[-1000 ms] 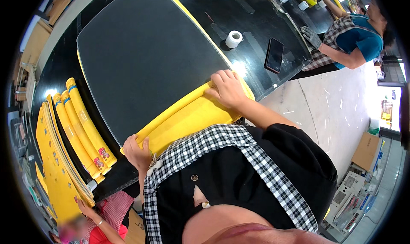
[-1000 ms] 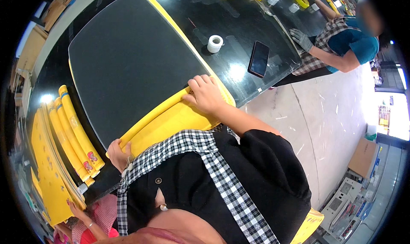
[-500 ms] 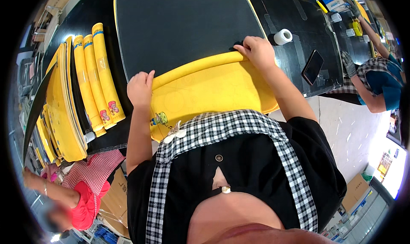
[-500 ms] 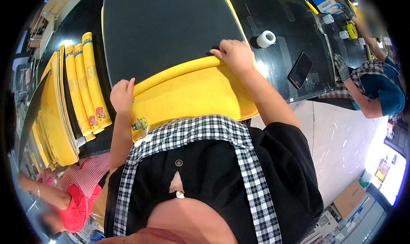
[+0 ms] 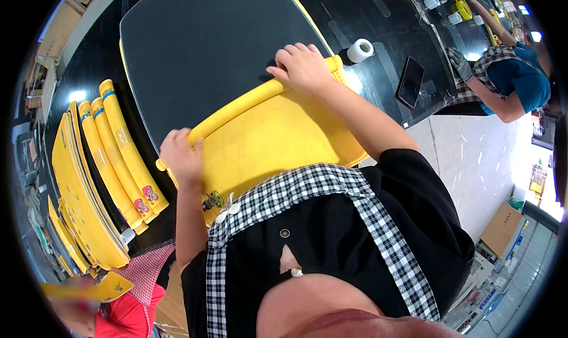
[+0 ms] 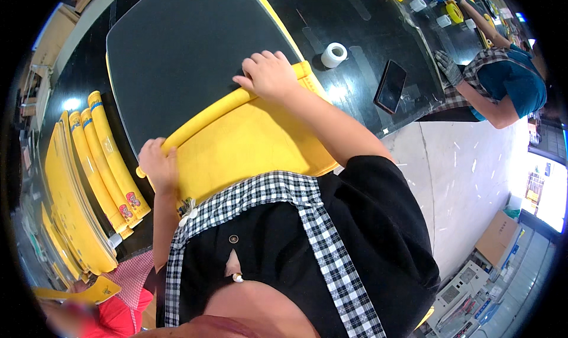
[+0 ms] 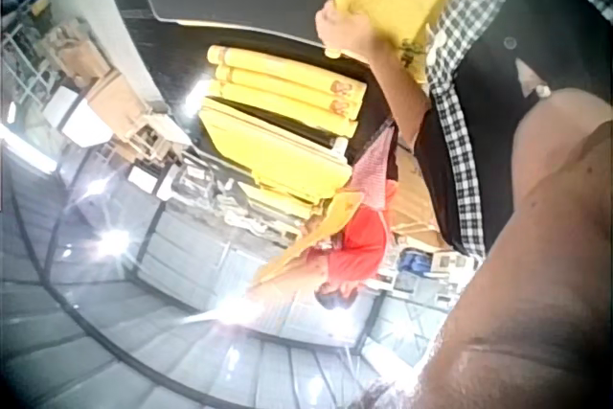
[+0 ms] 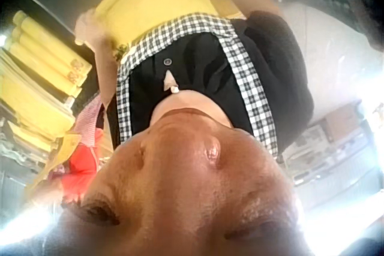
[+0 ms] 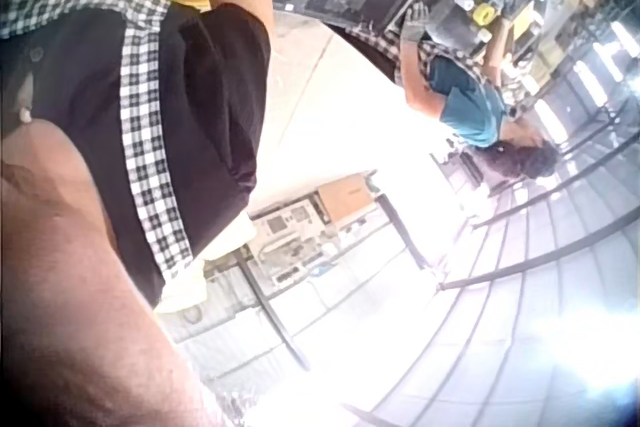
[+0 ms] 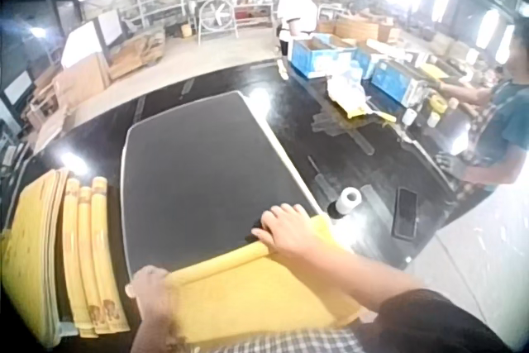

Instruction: The person repeatedly rolls up yellow play mats with cartoon designs and secures them with clear tape. They handle the mats by folding and rolling them tightly, then wrapping tape around the center to keep them bundled.

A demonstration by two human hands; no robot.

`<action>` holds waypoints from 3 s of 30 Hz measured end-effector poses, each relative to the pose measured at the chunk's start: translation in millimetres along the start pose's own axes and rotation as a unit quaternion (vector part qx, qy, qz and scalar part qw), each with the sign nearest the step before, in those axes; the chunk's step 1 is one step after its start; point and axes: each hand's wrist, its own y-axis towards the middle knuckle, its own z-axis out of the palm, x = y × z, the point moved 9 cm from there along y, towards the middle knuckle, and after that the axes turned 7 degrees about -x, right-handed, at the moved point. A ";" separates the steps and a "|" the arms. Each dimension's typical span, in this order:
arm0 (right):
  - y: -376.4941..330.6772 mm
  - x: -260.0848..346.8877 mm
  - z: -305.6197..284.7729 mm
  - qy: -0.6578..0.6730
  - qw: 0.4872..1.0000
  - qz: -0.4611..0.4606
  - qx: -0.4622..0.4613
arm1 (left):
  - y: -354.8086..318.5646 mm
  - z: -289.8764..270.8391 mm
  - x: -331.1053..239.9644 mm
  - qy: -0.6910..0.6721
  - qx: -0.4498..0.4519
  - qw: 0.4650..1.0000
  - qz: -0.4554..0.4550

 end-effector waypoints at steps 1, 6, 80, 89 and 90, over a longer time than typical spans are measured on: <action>12.6 -1.6 4.4 0.008 1.000 -0.005 0.002 | 5.7 2.9 -17.8 0.020 -0.016 0.999 0.031; 30.3 -5.4 -2.5 0.037 0.997 0.000 -0.061 | 31.7 21.2 -11.2 0.054 0.032 0.998 0.023; -108.2 -91.2 -61.8 0.072 0.916 0.358 -0.164 | -83.0 -25.7 81.9 -0.190 -0.103 0.892 -0.396; -104.4 -85.6 -62.0 0.048 0.926 0.310 -0.209 | -88.1 -30.5 76.8 -0.197 -0.120 0.881 -0.414; -101.8 -87.2 -63.3 0.040 0.926 0.320 -0.197 | -87.2 -30.5 78.6 -0.202 -0.118 0.877 -0.421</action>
